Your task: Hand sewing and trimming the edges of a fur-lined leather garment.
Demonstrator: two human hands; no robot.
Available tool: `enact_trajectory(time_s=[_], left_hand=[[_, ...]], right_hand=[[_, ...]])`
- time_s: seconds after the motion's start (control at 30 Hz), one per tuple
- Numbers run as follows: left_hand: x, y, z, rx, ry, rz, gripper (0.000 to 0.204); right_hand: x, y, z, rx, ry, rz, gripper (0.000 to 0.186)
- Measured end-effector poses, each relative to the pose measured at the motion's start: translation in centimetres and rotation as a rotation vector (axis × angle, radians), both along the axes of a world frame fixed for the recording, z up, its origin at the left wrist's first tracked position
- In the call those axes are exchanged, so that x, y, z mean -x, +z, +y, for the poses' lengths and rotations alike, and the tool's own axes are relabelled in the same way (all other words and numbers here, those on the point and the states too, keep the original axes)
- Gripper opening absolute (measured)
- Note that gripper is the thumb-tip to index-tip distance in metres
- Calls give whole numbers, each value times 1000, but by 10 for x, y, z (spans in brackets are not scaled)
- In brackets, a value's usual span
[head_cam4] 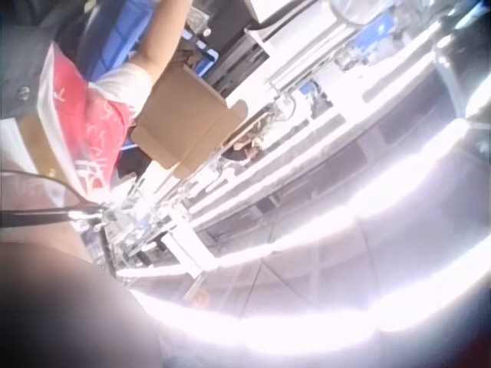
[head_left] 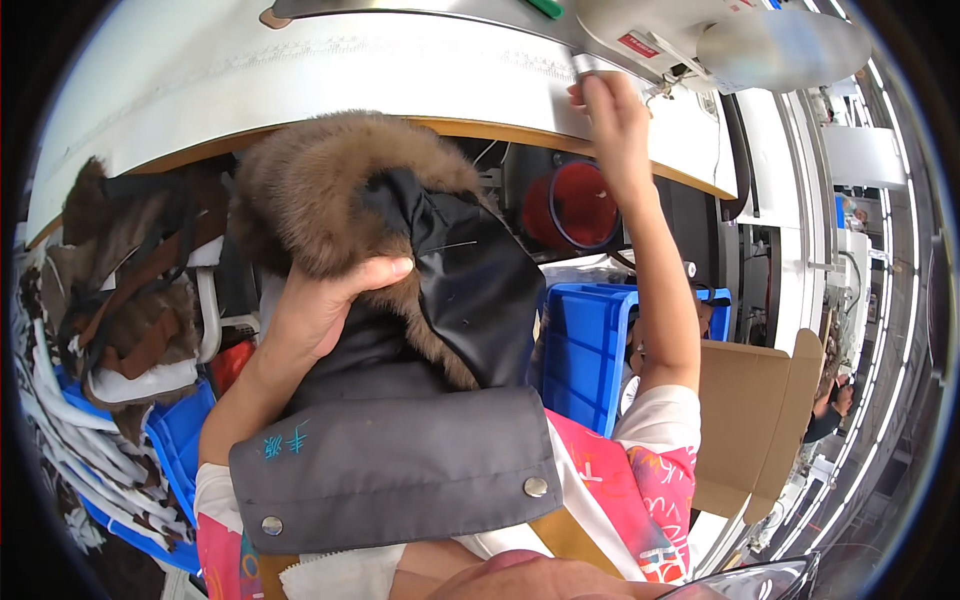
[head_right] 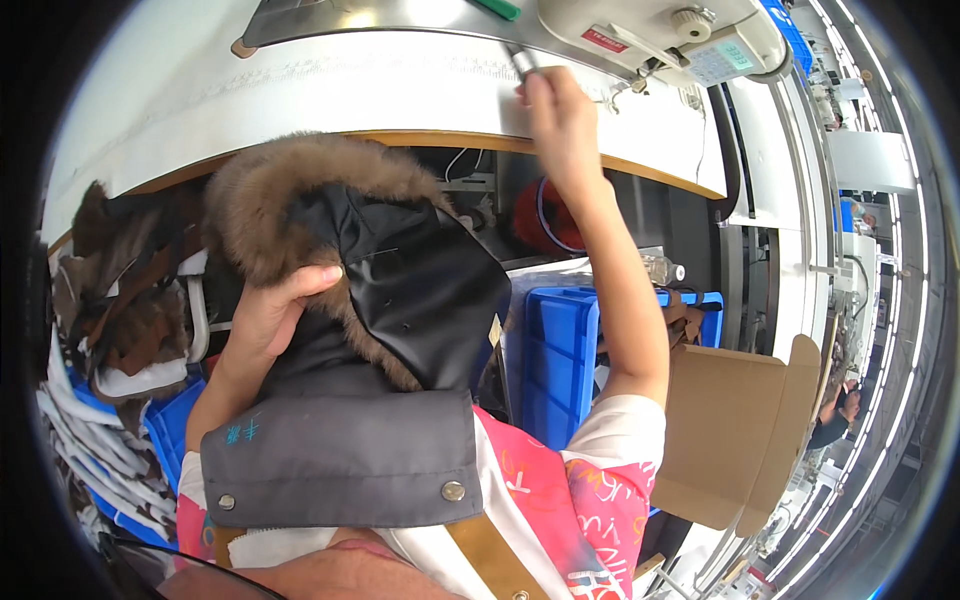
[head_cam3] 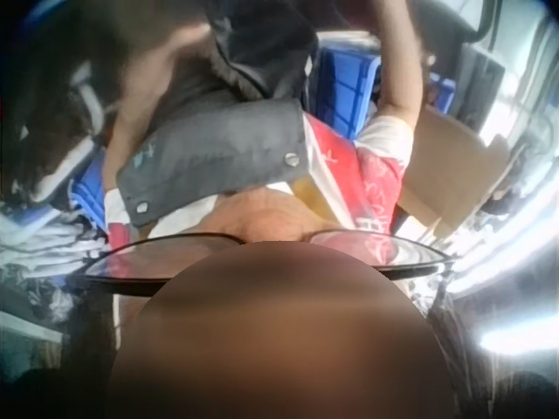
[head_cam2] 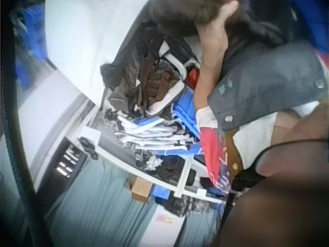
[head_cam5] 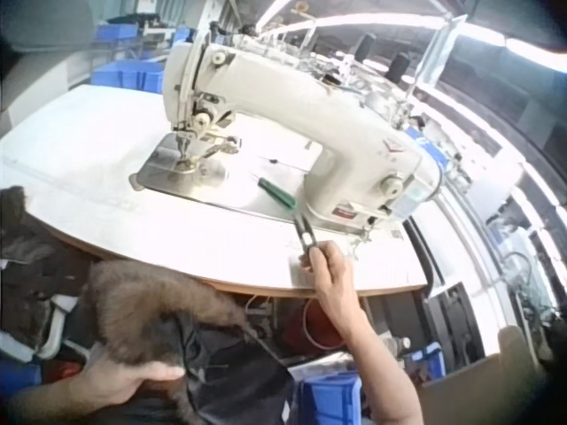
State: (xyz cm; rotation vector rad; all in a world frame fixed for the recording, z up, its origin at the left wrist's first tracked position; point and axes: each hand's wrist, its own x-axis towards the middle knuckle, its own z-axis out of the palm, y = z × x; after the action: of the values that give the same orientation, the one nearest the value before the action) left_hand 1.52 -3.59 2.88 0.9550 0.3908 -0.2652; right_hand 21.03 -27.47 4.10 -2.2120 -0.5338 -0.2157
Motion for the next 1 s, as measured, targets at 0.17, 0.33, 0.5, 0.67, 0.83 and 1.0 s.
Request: enact_trajectory(time_s=[0.17,0.33,0.5,0.67,0.83,1.0], left_hand=[[-1,-5,0,-16,-9,4,44],[-1,0,-4,-41,16,-47,47],[-3,-1,-8,-64,5,-97,57],[-4,0,-13,-85,42,-138,65],[-3,2,-12,-90,15,-105,67],[-4,1,-12,-94,11,-103,67]], right_hand=[[51,29,25,-953,254,639,34],[76,25,37,-1092,376,840,59],[94,11,48,-1110,469,908,57],[102,4,55,-1235,437,898,54],[104,3,54,-1233,485,891,55],[105,1,54,-1166,485,856,55]])
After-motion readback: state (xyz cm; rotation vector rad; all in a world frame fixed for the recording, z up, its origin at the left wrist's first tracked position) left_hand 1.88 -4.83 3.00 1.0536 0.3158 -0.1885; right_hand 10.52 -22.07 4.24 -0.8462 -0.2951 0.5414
